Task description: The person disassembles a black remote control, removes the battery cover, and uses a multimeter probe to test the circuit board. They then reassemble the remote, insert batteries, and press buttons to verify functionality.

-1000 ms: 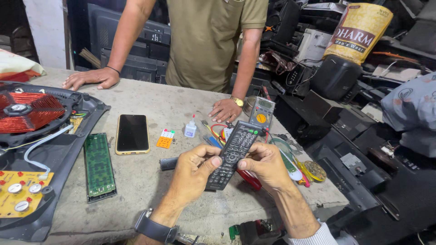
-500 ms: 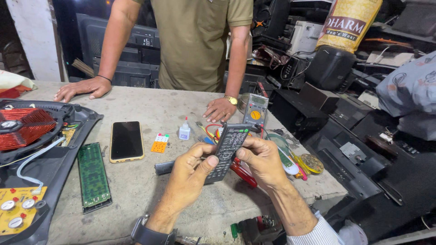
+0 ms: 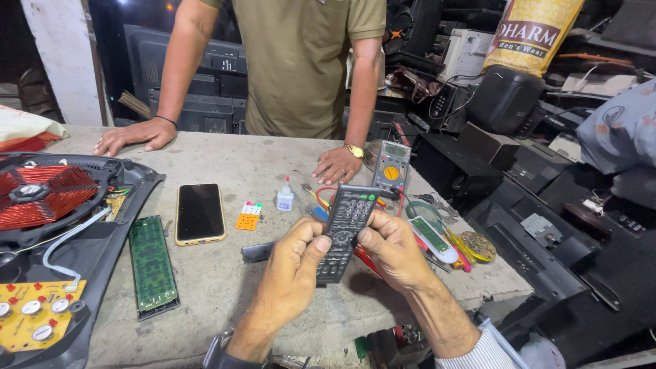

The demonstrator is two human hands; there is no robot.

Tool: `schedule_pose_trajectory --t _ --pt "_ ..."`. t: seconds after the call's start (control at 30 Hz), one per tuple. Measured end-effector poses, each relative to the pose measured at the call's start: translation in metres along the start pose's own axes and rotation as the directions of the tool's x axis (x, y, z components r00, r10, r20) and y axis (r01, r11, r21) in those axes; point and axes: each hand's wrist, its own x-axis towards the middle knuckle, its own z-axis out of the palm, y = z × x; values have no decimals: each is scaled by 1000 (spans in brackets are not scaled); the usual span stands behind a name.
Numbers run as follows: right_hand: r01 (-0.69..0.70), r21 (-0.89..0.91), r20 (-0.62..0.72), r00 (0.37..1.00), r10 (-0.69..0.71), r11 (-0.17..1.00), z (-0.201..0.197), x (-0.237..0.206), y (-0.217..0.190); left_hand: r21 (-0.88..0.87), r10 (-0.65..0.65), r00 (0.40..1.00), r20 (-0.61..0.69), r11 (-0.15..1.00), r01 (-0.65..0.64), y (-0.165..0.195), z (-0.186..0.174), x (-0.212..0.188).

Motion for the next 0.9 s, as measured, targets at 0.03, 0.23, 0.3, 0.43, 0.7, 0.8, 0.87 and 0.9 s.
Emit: schedule_pose_trajectory --t 0.03,0.23,0.3,0.43,0.7,0.8,0.87,0.9 --pt "8 -16 -17 1000 -8 1000 1 -1 1 32 -3 1000 -10 999 4 2 0 0" --pt "57 -53 -113 992 -63 997 9 0 8 47 103 989 -105 994 -99 8 3 -3" --pt "51 -46 -121 991 -56 998 12 2 6 45 23 986 -165 999 -15 8 4 -4" --pt "73 -115 -112 990 -86 991 23 0 2 72 70 977 -201 996 -57 9 7 -5" --pt "161 -165 -75 982 -175 973 26 -2 -6 81 3 977 -214 997 14 3 11 -5" --pt "150 -176 -44 986 -160 973 22 -1 -7 49 0 979 -203 999 10 0 11 -5" --pt "134 -164 -70 987 -147 977 20 -2 -5 16 9 983 -183 1000 -6 -3 10 -5" --pt "125 -159 -83 987 -140 979 18 -2 -4 -3 19 985 -172 1000 -20 -5 10 -6"
